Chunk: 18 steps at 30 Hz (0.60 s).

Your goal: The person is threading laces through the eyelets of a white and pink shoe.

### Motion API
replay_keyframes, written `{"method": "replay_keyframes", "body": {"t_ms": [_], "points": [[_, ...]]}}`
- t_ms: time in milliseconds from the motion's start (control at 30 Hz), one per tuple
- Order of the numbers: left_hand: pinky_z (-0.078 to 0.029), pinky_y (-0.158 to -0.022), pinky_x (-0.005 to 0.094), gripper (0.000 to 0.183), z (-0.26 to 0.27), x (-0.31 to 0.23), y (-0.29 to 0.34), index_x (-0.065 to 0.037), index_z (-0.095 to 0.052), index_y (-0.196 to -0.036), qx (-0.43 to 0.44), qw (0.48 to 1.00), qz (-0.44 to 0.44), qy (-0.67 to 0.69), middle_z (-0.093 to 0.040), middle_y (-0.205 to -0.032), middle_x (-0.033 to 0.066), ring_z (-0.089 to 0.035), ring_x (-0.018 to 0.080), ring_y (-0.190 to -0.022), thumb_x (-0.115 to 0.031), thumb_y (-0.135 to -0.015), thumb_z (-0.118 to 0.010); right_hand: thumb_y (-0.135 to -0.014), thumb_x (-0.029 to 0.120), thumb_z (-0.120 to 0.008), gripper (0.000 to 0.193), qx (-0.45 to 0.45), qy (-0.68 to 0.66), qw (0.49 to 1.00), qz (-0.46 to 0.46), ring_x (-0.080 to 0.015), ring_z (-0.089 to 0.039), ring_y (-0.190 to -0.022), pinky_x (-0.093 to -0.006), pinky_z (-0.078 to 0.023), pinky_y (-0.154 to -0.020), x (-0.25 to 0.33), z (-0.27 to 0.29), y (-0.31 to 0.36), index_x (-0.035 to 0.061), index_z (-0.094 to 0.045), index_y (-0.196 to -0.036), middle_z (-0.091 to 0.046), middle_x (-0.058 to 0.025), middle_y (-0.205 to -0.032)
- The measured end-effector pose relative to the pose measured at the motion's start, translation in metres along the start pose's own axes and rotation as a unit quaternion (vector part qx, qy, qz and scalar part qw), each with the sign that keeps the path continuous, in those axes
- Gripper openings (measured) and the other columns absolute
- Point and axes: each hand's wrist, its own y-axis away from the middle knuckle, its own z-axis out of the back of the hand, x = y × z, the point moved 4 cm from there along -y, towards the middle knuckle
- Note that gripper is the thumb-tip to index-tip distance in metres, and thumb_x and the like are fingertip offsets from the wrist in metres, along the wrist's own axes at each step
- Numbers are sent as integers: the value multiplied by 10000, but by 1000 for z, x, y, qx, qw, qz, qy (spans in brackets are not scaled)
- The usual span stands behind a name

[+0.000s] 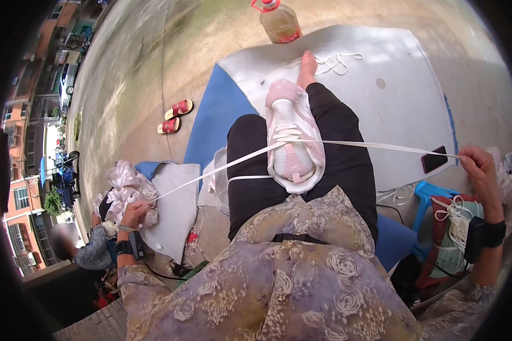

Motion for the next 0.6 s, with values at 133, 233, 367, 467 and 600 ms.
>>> {"method": "replay_keyframes", "body": {"t_ms": [133,233,367,467,600], "points": [[-202,-384,173,199,10,7,4,-29,-677,-886,51,998,46,-3,-474,-561,-74,-322,15,-419,-209,-801,-669,-853,106,-564,99,-57,100,990,82,-67,-395,-587,-202,-332,-527,-54,21,5,7,-573,-851,-466,23,-652],[-221,-385,176,194,12,16,0,-34,-672,-838,71,992,84,-59,-480,-550,-62,-341,24,-419,-225,-812,-651,-859,72,-544,99,-103,227,960,125,-167,-495,-615,-281,-391,-556,-72,28,12,-13,-576,-897,-534,-69,-688],[-314,-397,203,213,20,35,-23,-39,-642,-732,67,928,88,-357,-517,-525,-12,-438,56,-445,-228,-823,-605,-857,119,-554,135,-153,385,886,210,-321,-581,-756,-388,-438,-653,-107,52,8,-7,-582,-894,-604,-158,-797],[-360,-363,254,279,14,7,-49,-27,-595,-655,-76,943,57,-318,-537,-506,39,-467,123,-372,-229,-839,-544,-873,180,-539,175,-161,453,853,201,-314,-586,-697,-385,-454,-630,-110,63,-20,9,-578,-869,-610,-131,-737],[-293,-304,261,256,-15,-49,-77,-31,-552,-711,-236,964,-52,-108,-555,-535,81,-418,125,-322,-243,-838,-483,-914,271,-469,225,-182,48,980,-57,-82,-433,-409,-240,-414,-429,-88,55,-77,88,-558,-817,-491,1,-543]]}}
